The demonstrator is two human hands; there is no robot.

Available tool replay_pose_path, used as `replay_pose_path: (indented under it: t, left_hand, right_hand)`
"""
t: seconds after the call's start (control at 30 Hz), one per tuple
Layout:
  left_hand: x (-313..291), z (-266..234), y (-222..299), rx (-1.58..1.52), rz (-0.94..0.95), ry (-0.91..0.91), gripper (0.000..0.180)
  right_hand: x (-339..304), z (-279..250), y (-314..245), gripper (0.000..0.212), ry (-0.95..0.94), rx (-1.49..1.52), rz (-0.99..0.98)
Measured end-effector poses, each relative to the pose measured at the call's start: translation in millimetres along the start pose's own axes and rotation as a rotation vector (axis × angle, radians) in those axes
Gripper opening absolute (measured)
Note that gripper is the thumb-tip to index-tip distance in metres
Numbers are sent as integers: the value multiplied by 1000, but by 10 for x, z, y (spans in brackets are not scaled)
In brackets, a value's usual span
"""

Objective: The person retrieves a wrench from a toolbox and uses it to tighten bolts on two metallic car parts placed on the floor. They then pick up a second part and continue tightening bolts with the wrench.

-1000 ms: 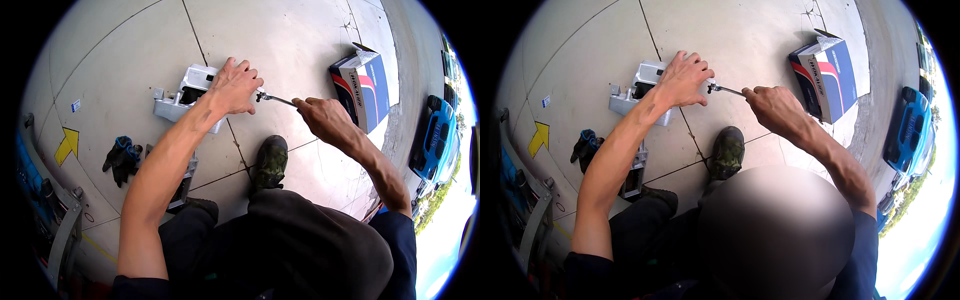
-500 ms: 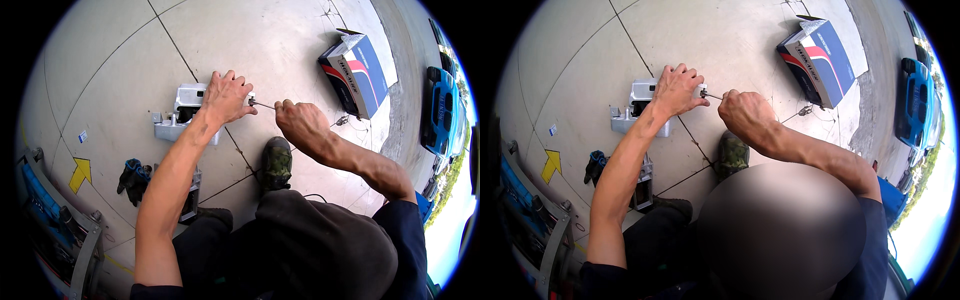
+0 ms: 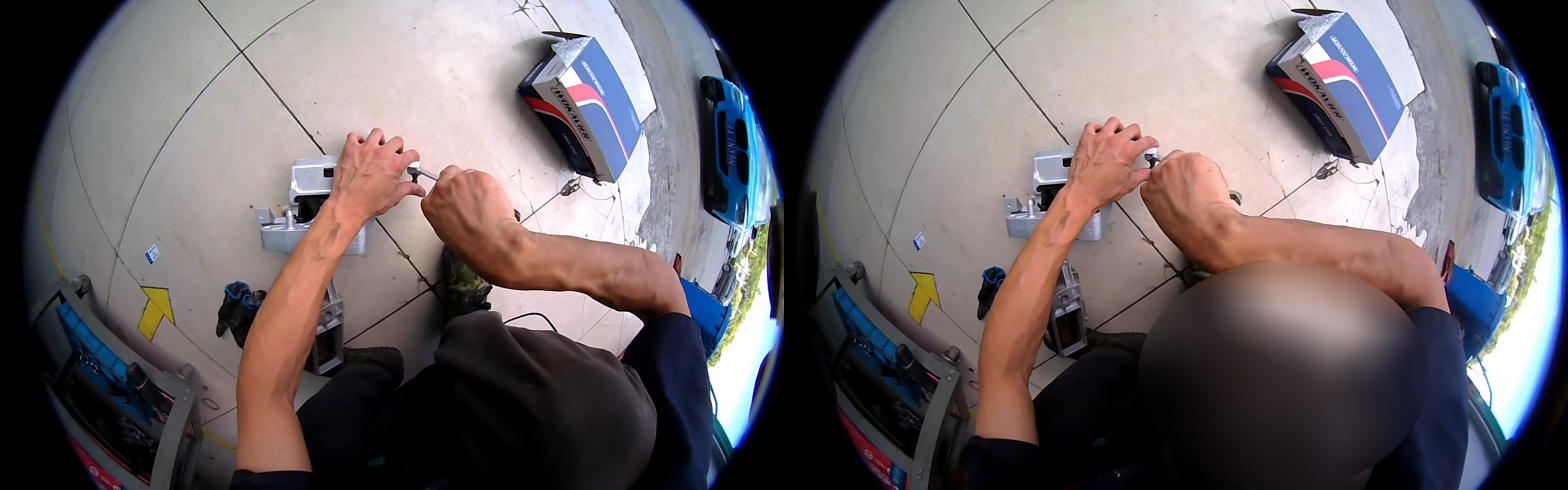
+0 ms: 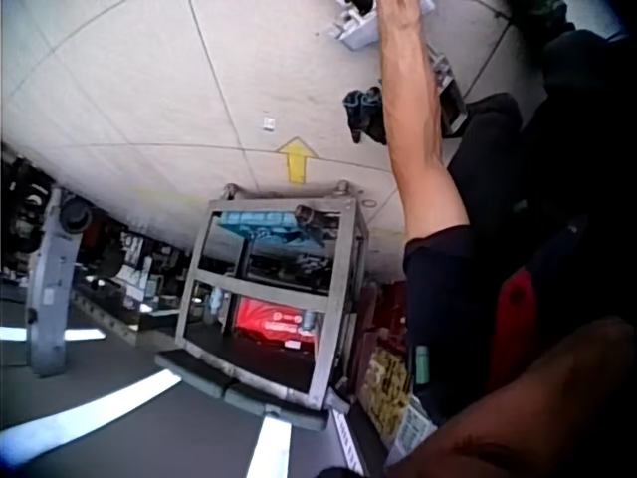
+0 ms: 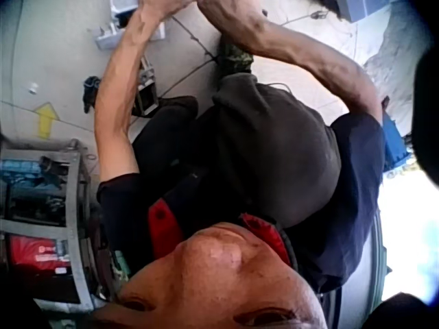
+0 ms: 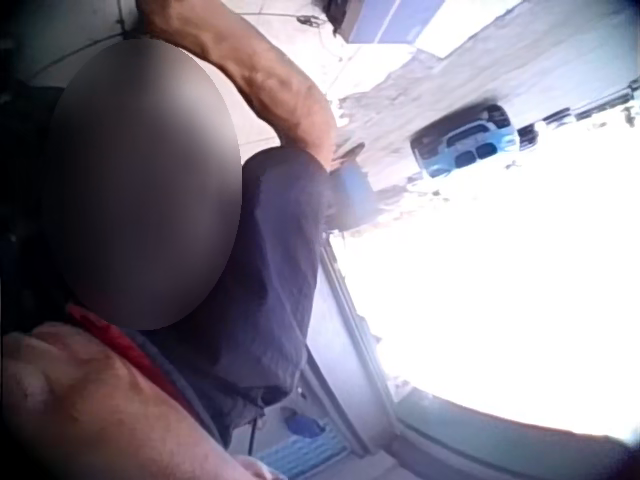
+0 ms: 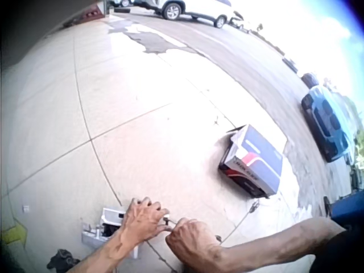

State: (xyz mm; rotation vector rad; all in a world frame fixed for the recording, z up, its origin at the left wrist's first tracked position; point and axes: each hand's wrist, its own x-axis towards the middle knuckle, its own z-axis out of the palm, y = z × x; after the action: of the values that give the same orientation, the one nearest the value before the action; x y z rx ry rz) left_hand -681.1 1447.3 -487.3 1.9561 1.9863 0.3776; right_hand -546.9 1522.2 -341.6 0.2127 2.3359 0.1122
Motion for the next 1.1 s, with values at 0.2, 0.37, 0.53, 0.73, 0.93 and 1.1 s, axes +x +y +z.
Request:
replay_pose_path:
  t: [0.2, 0.37, 0.53, 0.73, 0.93, 1.1]
  left_hand:
    - [29, -102, 58, -4, -65, -166, 38]
    - [42, -130, 58, -4, -61, -156, 40]
    - [56, -86, 57, -29, -65, -113, 44]
    - [4, -27, -60, -156, -89, -73, 46]
    - [93, -83, -23, -181, -119, -57, 51]
    - [41, -60, -22, -175, -118, -73, 52]
  right_hand:
    - [1, -36, 31, 11, -67, 37, -26]
    - [3, 63, 75, 10, -10, 75, 6]
    - [-25, 224, 187, 11, 75, 179, 0]
    - [-27, 929, 507, 24, 219, 451, -23]
    - [471, 2159, 536, 16, 628, 742, -96]
    - [187, 1856, 447, 19, 386, 751, -37]
